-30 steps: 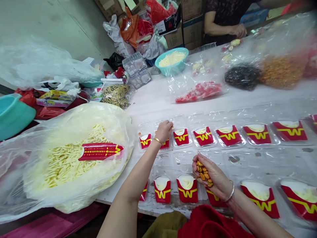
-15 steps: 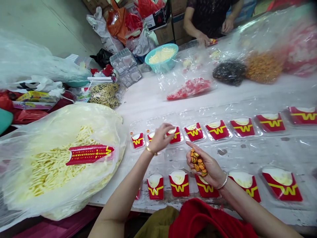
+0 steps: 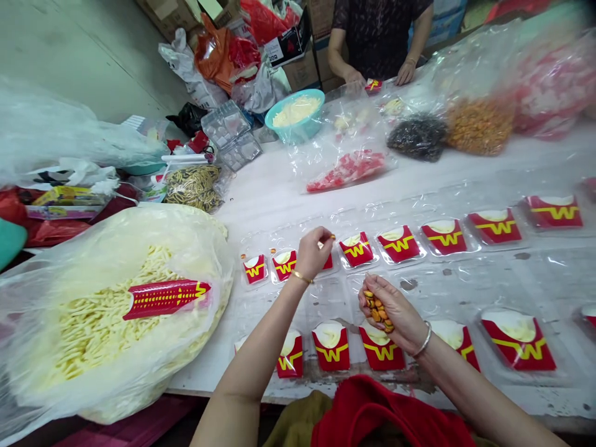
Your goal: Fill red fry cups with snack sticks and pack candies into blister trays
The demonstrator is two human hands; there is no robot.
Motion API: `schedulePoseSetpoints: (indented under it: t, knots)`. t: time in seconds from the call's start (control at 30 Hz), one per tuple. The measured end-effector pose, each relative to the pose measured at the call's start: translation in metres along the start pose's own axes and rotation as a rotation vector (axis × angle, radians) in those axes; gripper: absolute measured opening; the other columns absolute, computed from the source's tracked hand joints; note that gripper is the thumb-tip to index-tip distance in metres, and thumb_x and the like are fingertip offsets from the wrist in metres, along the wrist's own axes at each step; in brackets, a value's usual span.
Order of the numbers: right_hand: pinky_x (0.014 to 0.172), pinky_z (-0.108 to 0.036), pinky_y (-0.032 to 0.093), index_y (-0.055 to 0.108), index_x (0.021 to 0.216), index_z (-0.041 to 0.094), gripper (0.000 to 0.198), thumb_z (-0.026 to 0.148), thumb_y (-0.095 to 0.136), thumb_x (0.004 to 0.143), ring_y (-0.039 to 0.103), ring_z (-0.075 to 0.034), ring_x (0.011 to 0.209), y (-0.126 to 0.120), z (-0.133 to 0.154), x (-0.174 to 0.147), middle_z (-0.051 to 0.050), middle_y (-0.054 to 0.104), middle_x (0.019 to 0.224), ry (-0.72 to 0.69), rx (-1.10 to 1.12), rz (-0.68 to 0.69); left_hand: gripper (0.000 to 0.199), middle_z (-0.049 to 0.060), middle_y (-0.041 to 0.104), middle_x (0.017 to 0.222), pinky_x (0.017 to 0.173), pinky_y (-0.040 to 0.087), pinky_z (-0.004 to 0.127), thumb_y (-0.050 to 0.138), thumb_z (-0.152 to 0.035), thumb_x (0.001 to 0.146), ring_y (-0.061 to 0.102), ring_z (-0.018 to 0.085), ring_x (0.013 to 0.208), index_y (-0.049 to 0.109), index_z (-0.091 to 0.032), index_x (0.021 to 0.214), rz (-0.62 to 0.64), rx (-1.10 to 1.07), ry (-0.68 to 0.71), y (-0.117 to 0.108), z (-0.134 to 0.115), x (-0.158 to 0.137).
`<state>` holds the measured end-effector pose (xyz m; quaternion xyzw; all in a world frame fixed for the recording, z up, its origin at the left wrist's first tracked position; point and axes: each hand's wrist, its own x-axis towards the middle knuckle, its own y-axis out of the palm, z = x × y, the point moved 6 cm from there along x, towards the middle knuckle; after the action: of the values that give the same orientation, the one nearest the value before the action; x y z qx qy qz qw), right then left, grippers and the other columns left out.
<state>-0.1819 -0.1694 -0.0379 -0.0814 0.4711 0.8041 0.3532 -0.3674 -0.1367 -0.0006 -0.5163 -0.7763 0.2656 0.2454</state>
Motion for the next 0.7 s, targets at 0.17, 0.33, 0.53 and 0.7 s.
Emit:
schedulePoseSetpoints:
  t: [0.17,0.33,0.53,0.7]
  knots:
    - [0.035,-0.013,0.023,0.053,0.084,0.021,0.022,0.041,0.061,0.082,0.045,-0.008,0.050,-0.015,0.004,-0.014,0.001,0.055,0.067,0.033,0.023,-0.053,0.013,0.007,0.062,0.089,0.078,0.040,0.036,0.048,-0.012,0.082,0.056,0.021,0.086,0.059,-0.019,0.086,0.114,0.618,0.131,0.023,0.012,0.035]
    - [0.038,-0.013,0.025,0.055,0.093,0.022,0.022,0.034,0.066,0.079,0.047,-0.008,0.054,-0.030,0.009,-0.021,0.001,0.057,0.070,0.015,0.013,-0.102,0.015,0.009,0.061,0.090,0.075,0.037,0.038,0.046,-0.014,0.085,0.054,0.024,0.085,0.059,-0.018,0.087,0.199,0.813,0.203,0.048,0.013,0.040]
    - [0.038,-0.013,0.027,0.054,0.095,0.023,0.028,0.037,0.071,0.077,0.045,-0.006,0.055,-0.038,0.025,-0.017,0.001,0.059,0.082,-0.156,-0.018,-0.129,0.018,0.013,0.059,0.102,0.079,0.037,0.042,0.047,-0.013,0.084,0.052,0.027,0.095,0.064,-0.017,0.087,0.279,0.817,0.169,0.051,0.001,0.032]
    - [0.037,-0.013,0.027,0.052,0.096,0.024,0.030,0.038,0.070,0.077,0.044,-0.006,0.055,-0.043,0.041,-0.017,0.002,0.058,0.084,-0.271,-0.055,-0.148,0.025,0.009,0.060,0.108,0.087,0.041,0.036,0.050,-0.032,0.089,0.054,0.021,0.100,0.062,-0.021,0.108,0.363,0.206,0.141,0.052,-0.046,-0.004]
